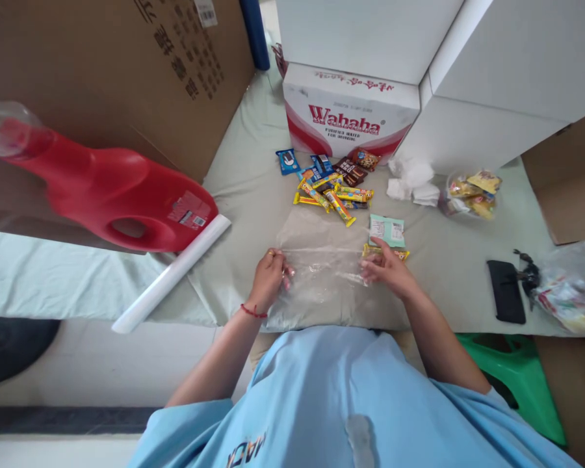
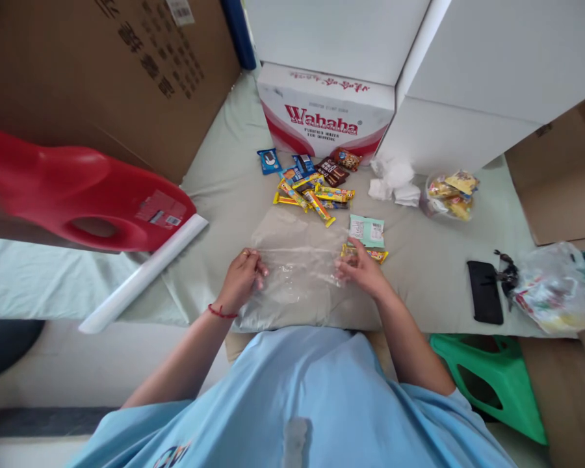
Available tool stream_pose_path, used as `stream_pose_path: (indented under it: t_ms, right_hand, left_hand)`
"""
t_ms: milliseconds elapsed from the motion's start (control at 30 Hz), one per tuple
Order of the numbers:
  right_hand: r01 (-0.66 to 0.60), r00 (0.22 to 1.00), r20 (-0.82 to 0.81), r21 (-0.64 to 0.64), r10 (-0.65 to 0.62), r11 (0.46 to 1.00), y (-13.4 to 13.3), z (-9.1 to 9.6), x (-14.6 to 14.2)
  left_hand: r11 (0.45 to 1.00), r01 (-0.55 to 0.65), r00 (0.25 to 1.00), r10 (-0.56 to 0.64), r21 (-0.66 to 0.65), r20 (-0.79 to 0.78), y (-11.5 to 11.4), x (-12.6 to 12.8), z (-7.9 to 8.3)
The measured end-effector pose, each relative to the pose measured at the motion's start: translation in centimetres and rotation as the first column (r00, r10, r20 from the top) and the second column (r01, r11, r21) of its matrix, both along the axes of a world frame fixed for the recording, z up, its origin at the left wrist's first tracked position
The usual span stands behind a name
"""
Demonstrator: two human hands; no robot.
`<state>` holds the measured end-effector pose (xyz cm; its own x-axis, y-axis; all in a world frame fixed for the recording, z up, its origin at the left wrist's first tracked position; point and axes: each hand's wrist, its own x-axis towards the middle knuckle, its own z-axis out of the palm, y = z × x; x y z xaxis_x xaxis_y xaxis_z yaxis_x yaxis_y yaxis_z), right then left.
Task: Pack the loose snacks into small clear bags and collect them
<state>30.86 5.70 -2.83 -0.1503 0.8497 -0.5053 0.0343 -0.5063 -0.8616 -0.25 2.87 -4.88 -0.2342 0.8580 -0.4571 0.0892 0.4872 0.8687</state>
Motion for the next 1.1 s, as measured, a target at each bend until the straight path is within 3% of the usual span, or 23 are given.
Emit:
stream_pose_path:
  t_ms: [100,233,333,467,567,667,767,867,933,1000,1067,1100]
  right_hand:
    - [-0.032,0.993,0.111,0.012,0.031,0.999,-1.2,-0.2,1.0]
    - [0.049,0.991,0.127,0.033,-0.052,0.998,-2.0,-0.6,1.8]
    - [0.110,0.987,0.107,0.087,-0.120,0.990,-2.6,-0.6,1.6]
    - [0.131,0.991,0.020,0.090,-0.133,0.987,-3.6,-0.1,1.0]
    - [0.078,0.994,0.073,0.071,-0.083,0.994,-4.2,0.0,1.0]
    - [0.061,0.988,0.141,0.041,-0.067,0.997,-5.0,-0.4,1.7]
    - [0.056,0.988,0.147,0.000,-0.055,0.998,-5.9,-0.9,3.6]
    - [-0.056,0.966,0.250,-0.012,0.057,0.998,-6.4,-0.8,6.3]
    - [-0.091,0.906,0.421,0.084,0.047,0.992,-6.2,-0.2,7.6]
    - [-0.101,0.820,0.568,0.272,-0.075,0.957,-5.3,0.6,7.5]
    - [-0.204,0.771,0.621,0.454,-0.143,0.867,-4.1,1.0,5.7]
    - [-0.301,0.765,0.633,0.512,-0.116,0.805,-3.4,0.9,4.3]
  left_hand:
    - [0.999,0.053,0.994,-0.054,-0.009,-0.098,0.2,-0.6,0.5]
    - [0.993,0.113,0.952,-0.101,0.023,-0.289,0.3,-1.1,0.6]
    - [0.985,0.161,0.844,-0.102,0.067,-0.527,-0.4,-0.4,0.4]
    - [0.953,0.237,0.656,-0.013,0.190,-0.754,-1.8,0.9,0.1]
    - [0.877,0.423,0.574,-0.065,0.227,-0.816,-2.3,0.9,-0.1]
    - [0.733,0.660,0.510,-0.277,0.164,-0.814,-2.2,0.1,-0.7]
    - [0.660,0.748,0.441,-0.411,0.073,-0.798,-2.1,-1.0,-1.3]
    - [0.615,0.788,0.364,-0.477,-0.008,-0.800,-2.4,-2.0,-1.7]
    - [0.584,0.810,0.311,-0.503,-0.052,-0.807,-2.7,-2.4,-1.7]
    - [0.566,0.820,0.273,-0.517,-0.085,-0.811,-2.9,-2.4,-1.7]
    - [0.560,0.821,0.254,-0.530,-0.109,-0.809,-3.0,-2.2,-1.6]
    - [0.559,0.821,0.252,-0.537,-0.115,-0.805,-3.0,-2.1,-1.6]
